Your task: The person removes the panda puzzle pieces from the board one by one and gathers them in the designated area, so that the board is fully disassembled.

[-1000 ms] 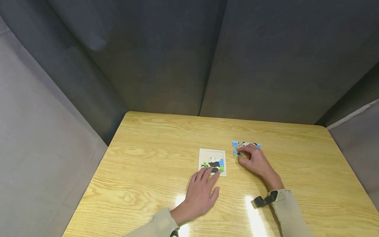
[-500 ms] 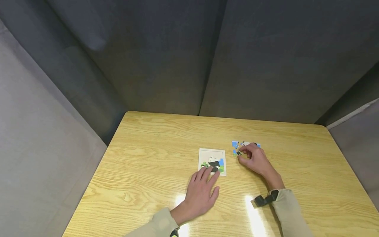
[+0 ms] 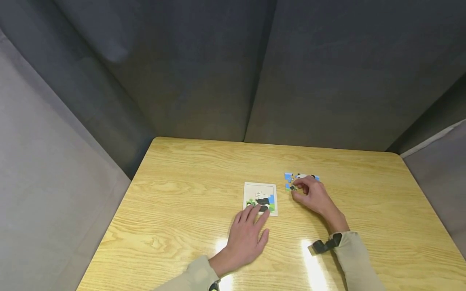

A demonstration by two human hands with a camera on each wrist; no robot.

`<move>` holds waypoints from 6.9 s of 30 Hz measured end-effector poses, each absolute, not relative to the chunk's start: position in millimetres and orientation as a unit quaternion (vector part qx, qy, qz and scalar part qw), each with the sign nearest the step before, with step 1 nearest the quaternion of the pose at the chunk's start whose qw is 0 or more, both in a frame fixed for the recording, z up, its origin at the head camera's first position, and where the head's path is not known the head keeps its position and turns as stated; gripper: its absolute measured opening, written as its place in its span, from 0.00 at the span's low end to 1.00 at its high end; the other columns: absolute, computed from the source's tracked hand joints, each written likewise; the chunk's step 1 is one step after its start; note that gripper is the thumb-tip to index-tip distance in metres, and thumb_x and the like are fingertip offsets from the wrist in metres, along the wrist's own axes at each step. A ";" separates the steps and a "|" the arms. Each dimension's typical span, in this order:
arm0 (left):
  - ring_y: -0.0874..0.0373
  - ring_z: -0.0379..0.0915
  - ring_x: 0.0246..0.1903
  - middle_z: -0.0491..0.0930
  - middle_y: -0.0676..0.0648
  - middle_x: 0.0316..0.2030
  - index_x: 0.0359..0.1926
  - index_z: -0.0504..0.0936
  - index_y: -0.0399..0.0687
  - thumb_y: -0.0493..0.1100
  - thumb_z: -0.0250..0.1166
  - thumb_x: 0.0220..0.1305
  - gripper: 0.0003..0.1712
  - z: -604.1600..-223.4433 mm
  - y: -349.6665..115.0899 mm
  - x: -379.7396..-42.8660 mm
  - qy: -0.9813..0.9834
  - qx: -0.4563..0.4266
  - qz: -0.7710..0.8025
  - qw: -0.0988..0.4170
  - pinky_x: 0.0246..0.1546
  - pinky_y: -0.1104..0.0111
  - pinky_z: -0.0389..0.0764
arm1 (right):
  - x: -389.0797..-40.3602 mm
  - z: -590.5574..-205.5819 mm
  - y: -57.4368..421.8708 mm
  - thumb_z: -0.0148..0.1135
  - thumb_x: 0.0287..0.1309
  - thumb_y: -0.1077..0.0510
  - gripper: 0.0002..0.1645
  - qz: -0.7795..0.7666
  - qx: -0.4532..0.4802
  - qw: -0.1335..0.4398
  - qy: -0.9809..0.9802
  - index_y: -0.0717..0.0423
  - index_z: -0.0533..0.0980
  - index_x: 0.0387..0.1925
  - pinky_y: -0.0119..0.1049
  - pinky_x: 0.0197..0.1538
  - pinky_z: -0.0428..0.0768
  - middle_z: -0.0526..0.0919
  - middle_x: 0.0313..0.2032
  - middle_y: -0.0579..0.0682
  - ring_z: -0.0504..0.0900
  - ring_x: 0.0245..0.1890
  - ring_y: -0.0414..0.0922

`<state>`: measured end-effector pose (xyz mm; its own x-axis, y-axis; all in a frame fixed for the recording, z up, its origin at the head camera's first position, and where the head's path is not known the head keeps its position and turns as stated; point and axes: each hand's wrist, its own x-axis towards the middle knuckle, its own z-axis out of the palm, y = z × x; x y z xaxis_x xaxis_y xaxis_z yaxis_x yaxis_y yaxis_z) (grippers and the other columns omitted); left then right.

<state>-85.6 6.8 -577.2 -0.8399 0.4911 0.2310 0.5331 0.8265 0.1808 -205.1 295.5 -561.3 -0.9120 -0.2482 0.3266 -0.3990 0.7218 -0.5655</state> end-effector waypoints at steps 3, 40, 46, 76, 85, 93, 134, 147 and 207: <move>0.47 0.55 0.76 0.62 0.45 0.76 0.80 0.64 0.60 0.59 0.43 0.81 0.32 -577.1 6.9 -85.8 -0.952 -0.269 -0.119 0.084 0.70 0.51 0.67 | -204.8 -558.5 293.1 0.76 0.53 0.61 0.12 0.332 0.179 0.129 -0.917 0.59 0.85 0.40 0.34 0.31 0.71 0.80 0.31 0.50 0.72 0.27 0.44; 0.47 0.54 0.76 0.59 0.47 0.78 0.79 0.66 0.60 0.61 0.42 0.81 0.32 -579.5 6.9 -81.1 -0.953 -0.272 -0.098 0.089 0.70 0.51 0.67 | -182.4 -535.9 201.0 0.74 0.60 0.57 0.18 0.317 0.254 -0.050 -0.912 0.59 0.77 0.47 0.35 0.39 0.74 0.75 0.37 0.49 0.71 0.35 0.42; 0.47 0.54 0.77 0.59 0.47 0.79 0.80 0.64 0.61 0.61 0.42 0.81 0.33 -579.4 6.8 -80.6 -0.954 -0.270 -0.098 0.086 0.70 0.51 0.67 | -181.1 -533.7 200.1 0.75 0.60 0.57 0.19 0.326 0.254 -0.046 -0.910 0.60 0.77 0.47 0.35 0.40 0.73 0.76 0.39 0.52 0.71 0.36 0.43; 0.47 0.54 0.77 0.57 0.48 0.79 0.79 0.65 0.62 0.60 0.42 0.81 0.32 -576.8 5.7 -78.2 -0.955 -0.264 -0.107 0.078 0.70 0.51 0.67 | -178.9 -533.0 197.6 0.75 0.61 0.59 0.17 0.312 0.266 -0.032 -0.911 0.61 0.80 0.47 0.37 0.38 0.73 0.76 0.36 0.50 0.71 0.34 0.42; 0.47 0.54 0.77 0.58 0.48 0.79 0.80 0.64 0.62 0.61 0.42 0.81 0.32 -577.2 5.5 -77.8 -0.956 -0.264 -0.105 0.077 0.70 0.51 0.66 | -177.6 -532.3 197.8 0.74 0.63 0.58 0.15 0.304 0.264 -0.028 -0.915 0.58 0.79 0.47 0.36 0.39 0.74 0.77 0.38 0.50 0.72 0.34 0.41; 0.48 0.53 0.77 0.58 0.48 0.78 0.79 0.65 0.63 0.61 0.42 0.81 0.32 -577.6 5.7 -77.9 -0.957 -0.261 -0.101 0.076 0.71 0.52 0.66 | -178.0 -531.7 197.6 0.74 0.63 0.60 0.15 0.317 0.273 -0.031 -0.908 0.58 0.79 0.48 0.34 0.36 0.75 0.79 0.36 0.48 0.73 0.31 0.39; 0.48 0.56 0.75 0.62 0.47 0.77 0.77 0.69 0.61 0.61 0.45 0.80 0.31 -579.3 5.8 -80.0 -0.952 -0.270 -0.098 0.108 0.68 0.52 0.68 | -179.9 -531.7 196.0 0.68 0.66 0.66 0.16 0.348 0.290 -0.057 -0.890 0.62 0.80 0.55 0.34 0.37 0.77 0.78 0.32 0.42 0.74 0.31 0.38; 0.47 0.58 0.74 0.63 0.45 0.76 0.76 0.71 0.59 0.59 0.47 0.79 0.30 -579.0 5.0 -79.8 -0.948 -0.274 -0.103 0.121 0.68 0.52 0.68 | -182.5 -533.0 197.7 0.70 0.60 0.66 0.09 0.298 0.320 -0.013 -0.899 0.56 0.83 0.42 0.31 0.30 0.73 0.74 0.25 0.40 0.70 0.25 0.35; 0.46 0.57 0.75 0.63 0.45 0.76 0.78 0.66 0.60 0.59 0.46 0.79 0.32 -578.0 5.1 -78.8 -0.949 -0.272 -0.120 0.105 0.69 0.51 0.68 | -175.0 -537.8 268.2 0.76 0.49 0.57 0.17 0.287 0.268 0.107 -0.913 0.55 0.86 0.43 0.31 0.30 0.71 0.77 0.28 0.45 0.70 0.27 0.39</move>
